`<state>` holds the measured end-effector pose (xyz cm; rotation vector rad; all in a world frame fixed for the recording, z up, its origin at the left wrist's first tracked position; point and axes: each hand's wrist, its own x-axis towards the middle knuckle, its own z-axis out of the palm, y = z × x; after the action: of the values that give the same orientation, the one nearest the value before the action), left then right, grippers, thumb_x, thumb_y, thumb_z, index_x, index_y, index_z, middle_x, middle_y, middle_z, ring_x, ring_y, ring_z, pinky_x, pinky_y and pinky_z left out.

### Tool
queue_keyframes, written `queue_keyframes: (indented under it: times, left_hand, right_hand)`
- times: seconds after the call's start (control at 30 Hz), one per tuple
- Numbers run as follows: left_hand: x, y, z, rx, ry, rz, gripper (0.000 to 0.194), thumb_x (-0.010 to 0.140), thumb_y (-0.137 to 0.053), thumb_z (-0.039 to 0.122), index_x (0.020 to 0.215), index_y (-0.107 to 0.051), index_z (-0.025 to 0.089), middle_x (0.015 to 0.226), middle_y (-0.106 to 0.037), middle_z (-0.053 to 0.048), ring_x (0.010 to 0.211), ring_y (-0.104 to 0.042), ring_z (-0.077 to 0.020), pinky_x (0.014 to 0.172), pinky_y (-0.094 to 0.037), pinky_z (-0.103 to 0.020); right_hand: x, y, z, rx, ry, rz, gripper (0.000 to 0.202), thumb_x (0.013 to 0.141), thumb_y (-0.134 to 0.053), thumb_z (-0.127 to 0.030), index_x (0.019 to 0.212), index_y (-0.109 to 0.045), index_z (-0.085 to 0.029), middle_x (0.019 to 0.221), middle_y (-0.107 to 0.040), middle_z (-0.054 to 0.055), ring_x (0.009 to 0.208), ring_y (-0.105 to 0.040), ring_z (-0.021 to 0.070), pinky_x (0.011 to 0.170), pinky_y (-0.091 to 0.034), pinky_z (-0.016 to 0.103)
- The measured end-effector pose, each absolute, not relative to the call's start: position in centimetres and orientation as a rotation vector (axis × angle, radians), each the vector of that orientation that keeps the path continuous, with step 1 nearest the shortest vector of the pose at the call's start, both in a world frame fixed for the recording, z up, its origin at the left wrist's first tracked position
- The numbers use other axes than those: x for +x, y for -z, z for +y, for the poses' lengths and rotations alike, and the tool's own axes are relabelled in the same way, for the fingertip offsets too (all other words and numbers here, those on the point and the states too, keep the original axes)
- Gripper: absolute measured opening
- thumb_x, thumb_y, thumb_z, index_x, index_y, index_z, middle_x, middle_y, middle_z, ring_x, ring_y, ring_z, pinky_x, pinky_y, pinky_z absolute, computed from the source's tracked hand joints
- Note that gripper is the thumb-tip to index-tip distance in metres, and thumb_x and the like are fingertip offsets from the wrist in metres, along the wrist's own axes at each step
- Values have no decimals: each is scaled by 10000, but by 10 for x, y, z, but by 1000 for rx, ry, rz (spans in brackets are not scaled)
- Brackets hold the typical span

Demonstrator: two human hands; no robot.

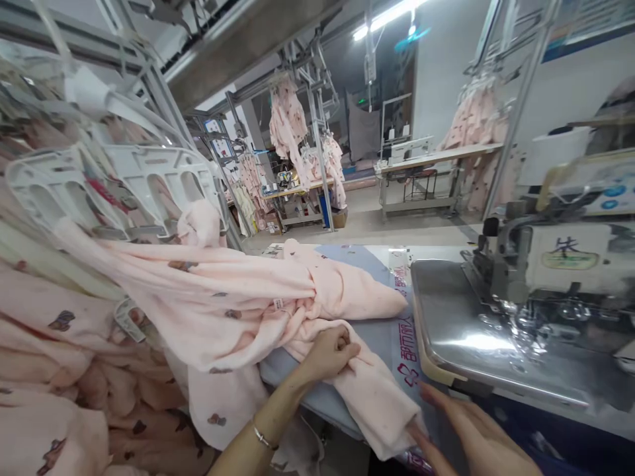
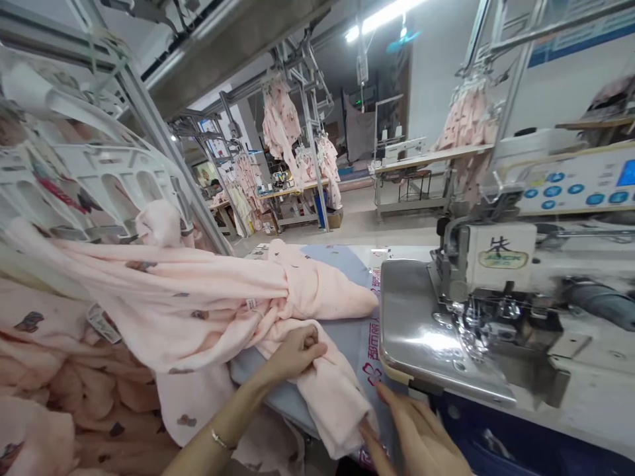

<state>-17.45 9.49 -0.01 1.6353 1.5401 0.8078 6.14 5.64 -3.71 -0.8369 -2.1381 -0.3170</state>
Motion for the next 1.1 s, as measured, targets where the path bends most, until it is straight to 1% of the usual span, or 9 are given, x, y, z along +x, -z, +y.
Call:
queue_keyframes:
  times: [0.13,0.27,0.43,0.53,0.6,0.7,0.83,0.97,1.1]
  left_hand:
    - [-189,-15,76,1555,-727,1464,208,812,-538,256,712,-363,205,453,-406,95,364,-372,-77,390,-249,-186]
    - [-193,-52,38,1615,-712,1456,227,743,-684,283,834,-505,178,532,-481,79,467,-443,-88,480,-352,-196]
    - [-157,-107,-4,2184,-731,1490,682,624,-820,382,1191,-488,202,1107,-591,-57,994,-548,-213,869,-441,-307]
    - [-140,-111,-12,2419,-329,1539,218,767,-613,180,979,-568,161,930,-633,-61,883,-586,-226,771,-452,-322]
    - [-139,-105,-16,2433,-200,1662,98,772,-508,110,832,-568,158,837,-632,-58,794,-596,-222,693,-432,-314]
    - [-148,-94,-28,2348,-471,1753,111,697,-502,86,761,-546,165,767,-619,-29,720,-587,-179,631,-391,-264]
    - [-164,-79,-58,2378,-1072,1664,219,613,-453,99,796,-544,179,648,-569,18,568,-532,-109,522,-345,-202]
    - [-171,-51,-80,2461,-859,1762,256,606,-465,75,814,-547,200,609,-575,40,493,-537,-96,457,-360,-172]
    - [-156,-33,-66,2530,-830,1865,463,721,-578,200,1172,-506,126,965,-655,-126,865,-638,-264,663,-513,-296]
  right_hand:
    - [49,34,60,-853,176,-2173,281,857,-378,-164,1098,-523,-178,899,-651,-11,804,-650,73,657,-516,116]
    - [51,1,60,-723,168,-2074,277,886,-382,-147,1109,-541,-188,989,-628,16,942,-607,90,805,-497,160]
    - [36,-51,51,-391,221,-2108,222,897,-394,-102,975,-593,-160,815,-624,7,800,-585,120,725,-489,217]
    - [25,-53,44,-408,129,-2058,155,887,-437,-84,911,-575,-151,777,-595,15,796,-561,131,734,-466,249]
    - [20,-42,37,-444,33,-2048,95,886,-488,-106,927,-554,-161,813,-591,15,826,-555,124,742,-464,236]
    - [12,-15,28,-574,-174,-2023,145,889,-506,-183,1031,-532,-171,922,-606,24,868,-579,113,724,-490,207]
    - [10,11,28,-664,-328,-2087,190,785,-500,-136,906,-612,-229,780,-649,-59,674,-628,94,566,-500,163]
    - [26,-2,38,-722,-269,-2023,280,856,-418,-129,981,-640,-246,880,-680,-62,736,-655,81,617,-515,144]
    - [29,-27,34,-564,-165,-2077,360,864,-343,-123,1002,-644,-264,917,-653,-41,877,-625,84,733,-518,165]
